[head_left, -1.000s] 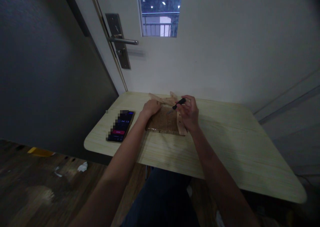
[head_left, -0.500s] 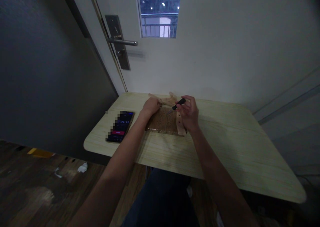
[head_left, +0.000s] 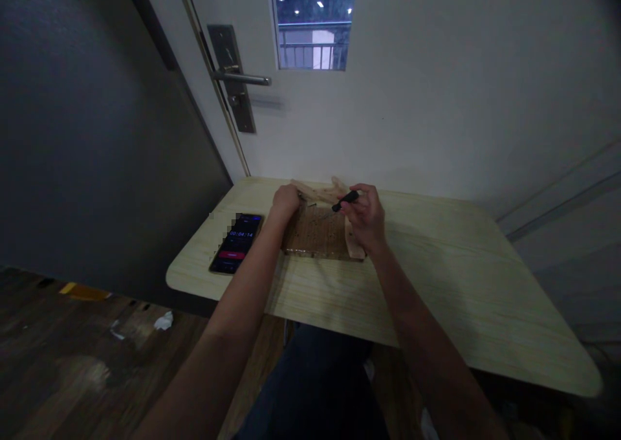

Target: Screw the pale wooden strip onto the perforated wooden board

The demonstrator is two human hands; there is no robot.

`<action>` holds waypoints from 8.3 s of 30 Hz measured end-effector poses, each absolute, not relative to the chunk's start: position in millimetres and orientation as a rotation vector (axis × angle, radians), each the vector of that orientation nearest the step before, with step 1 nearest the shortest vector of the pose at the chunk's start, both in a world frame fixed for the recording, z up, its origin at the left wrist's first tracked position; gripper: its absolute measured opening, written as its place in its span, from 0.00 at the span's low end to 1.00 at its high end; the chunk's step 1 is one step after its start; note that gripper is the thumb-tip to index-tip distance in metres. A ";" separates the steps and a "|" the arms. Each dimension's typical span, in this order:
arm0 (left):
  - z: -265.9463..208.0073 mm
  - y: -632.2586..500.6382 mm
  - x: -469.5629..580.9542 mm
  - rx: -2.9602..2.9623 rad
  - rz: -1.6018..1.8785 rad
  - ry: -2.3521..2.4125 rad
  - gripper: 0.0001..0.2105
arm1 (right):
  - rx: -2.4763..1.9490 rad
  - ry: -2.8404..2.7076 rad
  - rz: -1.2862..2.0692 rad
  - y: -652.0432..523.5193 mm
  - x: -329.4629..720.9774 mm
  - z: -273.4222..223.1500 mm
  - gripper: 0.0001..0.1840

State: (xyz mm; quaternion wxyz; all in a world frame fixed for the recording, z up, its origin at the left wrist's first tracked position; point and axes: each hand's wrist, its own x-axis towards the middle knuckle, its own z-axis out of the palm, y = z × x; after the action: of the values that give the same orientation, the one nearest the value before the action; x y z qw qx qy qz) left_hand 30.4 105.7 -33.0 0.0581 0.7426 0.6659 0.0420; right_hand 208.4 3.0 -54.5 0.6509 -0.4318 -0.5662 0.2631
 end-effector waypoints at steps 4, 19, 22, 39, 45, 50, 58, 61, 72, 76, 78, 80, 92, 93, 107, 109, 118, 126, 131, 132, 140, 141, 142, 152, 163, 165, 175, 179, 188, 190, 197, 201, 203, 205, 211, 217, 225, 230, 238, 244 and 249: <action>-34.3 106.3 32.8 2.248 0.136 2.005 0.17 | -0.971 -1.282 0.613 3.9 206.0 -54.4 0.23; -22.1 94.2 17.9 2.337 0.235 1.931 0.13 | -0.969 -1.242 0.604 3.1 210.2 -53.6 0.23; -13.5 82.5 21.6 2.426 0.379 1.823 0.11 | -0.934 -1.214 0.560 3.8 213.4 -52.0 0.23; -49.7 49.5 79.6 2.386 0.983 0.883 0.11 | -1.030 -1.217 0.327 2.0 235.4 -48.1 0.18; -52.0 65.4 80.7 2.432 0.976 0.746 0.12 | -1.041 -1.223 0.301 1.6 235.3 -47.9 0.17; -49.7 72.9 79.9 2.467 0.962 0.657 0.12 | -1.068 -1.168 0.243 6.4 241.7 -51.3 0.19; -44.9 69.9 78.9 2.489 0.921 0.799 0.11 | -1.345 -1.352 0.290 8.2 240.0 -58.1 0.15; -39.9 66.5 73.8 2.493 0.841 0.849 0.09 | -1.359 -1.423 0.284 7.3 236.6 -59.1 0.20; -52.8 65.3 62.2 2.454 0.843 0.759 0.09 | -1.286 -1.489 0.266 18.6 237.5 -70.9 0.16; -51.0 68.4 60.5 2.464 0.807 0.690 0.09 | -1.302 -1.510 0.218 19.2 234.6 -73.7 0.16; -50.9 67.3 60.6 2.461 0.830 0.692 0.08 | -1.314 -1.504 0.191 17.0 232.5 -73.6 0.15; -51.4 65.7 61.1 2.469 0.847 0.698 0.09 | -1.323 -1.492 0.171 14.2 230.3 -72.9 0.15; -51.7 60.4 61.2 2.260 0.925 0.743 0.09 | -1.354 -1.452 0.155 9.2 230.1 -67.5 0.19; -51.6 60.2 61.3 2.207 0.935 0.743 0.09 | -1.362 -1.446 0.165 9.4 231.3 -67.5 0.21; -56.2 64.0 61.7 2.091 0.934 0.698 0.10 | -1.357 -1.490 0.122 10.5 234.5 -75.1 0.11; -55.4 63.4 61.5 2.116 0.931 0.701 0.10 | -1.364 -1.500 0.112 10.1 233.7 -75.7 0.11; -56.3 65.2 61.9 2.116 0.912 0.688 0.09 | -1.387 -1.469 0.078 11.6 231.1 -79.5 0.10; -47.4 62.9 61.1 2.163 0.963 0.710 0.08 | -1.433 -1.431 0.108 9.3 231.3 -73.8 0.17; -33.8 53.2 63.9 2.264 0.967 0.687 0.08 | -1.386 -1.385 0.145 7.1 238.3 -64.6 0.16; -31.8 49.7 65.6 2.277 0.960 0.673 0.08 | -1.389 -1.364 0.155 7.0 240.4 -62.8 0.17; -36.2 32.6 76.7 2.212 0.917 0.619 0.07 | -1.372 -1.299 0.162 7.6 246.4 -58.9 0.17; -37.7 32.8 76.4 2.210 0.923 0.623 0.06 | -1.366 -1.301 0.158 7.7 246.2 -59.1 0.17; -39.2 33.1 76.0 2.209 0.930 0.622 0.06 | -1.360 -1.304 0.154 7.7 246.0 -59.1 0.17; -46.0 34.6 75.1 2.269 0.933 0.597 0.03 | -1.395 -1.286 0.157 6.3 245.0 -56.5 0.18; -46.7 35.8 71.5 2.349 0.927 0.561 0.04 | -1.376 -1.298 0.151 5.2 244.9 -55.7 0.17; -45.9 34.8 71.5 2.365 0.917 0.558 0.05 | -1.384 -1.299 0.151 4.7 244.6 -55.0 0.17; -49.4 34.3 70.7 2.307 0.927 0.546 0.04 | -1.351 -1.417 0.212 8.0 243.4 -60.7 0.17; -52.2 34.0 71.9 2.270 0.947 0.574 0.04 | -1.337 -1.441 0.257 8.8 243.9 -63.8 0.13; -57.8 39.5 72.4 2.195 0.963 0.568 0.03 | -1.399 -1.434 0.261 12.3 240.0 -73.2 0.14; -57.8 40.2 71.8 2.180 0.947 0.567 0.02 | -1.404 -1.424 0.255 13.2 239.5 -73.7 0.14; -57.2 38.9 70.8 2.106 0.902 0.572 0.03 | -1.436 -1.405 0.242 14.0 237.5 -73.3 0.15; -57.5 38.3 71.4 2.150 0.911 0.599 0.04 | -1.421 -1.417 0.237 15.2 237.6 -73.5 0.15; -58.2 38.8 71.5 2.182 0.930 0.616 0.04 | -1.421 -1.424 0.235 16.2 237.9 -73.6 0.15; -59.1 39.4 71.5 2.206 0.947 0.635 0.04 | -1.443 -1.419 0.232 16.8 238.0 -73.5 0.15; -58.6 39.5 71.8 2.181 0.938 0.621 0.03 | -1.470 -1.418 0.233 15.9 237.2 -72.2 0.16; -56.8 38.8 73.0 2.131 0.913 0.608 0.03 | -1.478 -1.396 0.243 16.2 236.4 -72.2 0.16; -56.1 37.0 73.0 2.254 0.949 0.623 0.04 | -1.460 -1.417 0.243 15.6 236.0 -71.5 0.17; -53.7 37.1 69.3 2.236 0.924 0.556 0.06 | -1.453 -1.498 0.254 11.0 239.7 -66.8 0.18; -57.6 39.8 67.8 2.128 0.878 0.494 0.08 | -1.410 -1.537 0.230 13.4 242.0 -71.2 0.14; -58.3 40.9 67.6 2.163 0.863 0.502 0.07 | -1.423 -1.543 0.220 13.3 241.1 -72.1 0.15; -56.7 40.8 67.8 2.175 0.856 0.480 0.08 | -1.437 -1.540 0.231 13.9 241.5 -73.0 0.16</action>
State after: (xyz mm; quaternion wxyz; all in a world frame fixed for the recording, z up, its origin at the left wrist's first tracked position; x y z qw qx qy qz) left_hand 67.8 40.8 -56.7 0.3686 0.8474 0.1869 0.3335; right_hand 241.5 13.9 -73.0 0.4894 -0.5914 -0.6338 0.0949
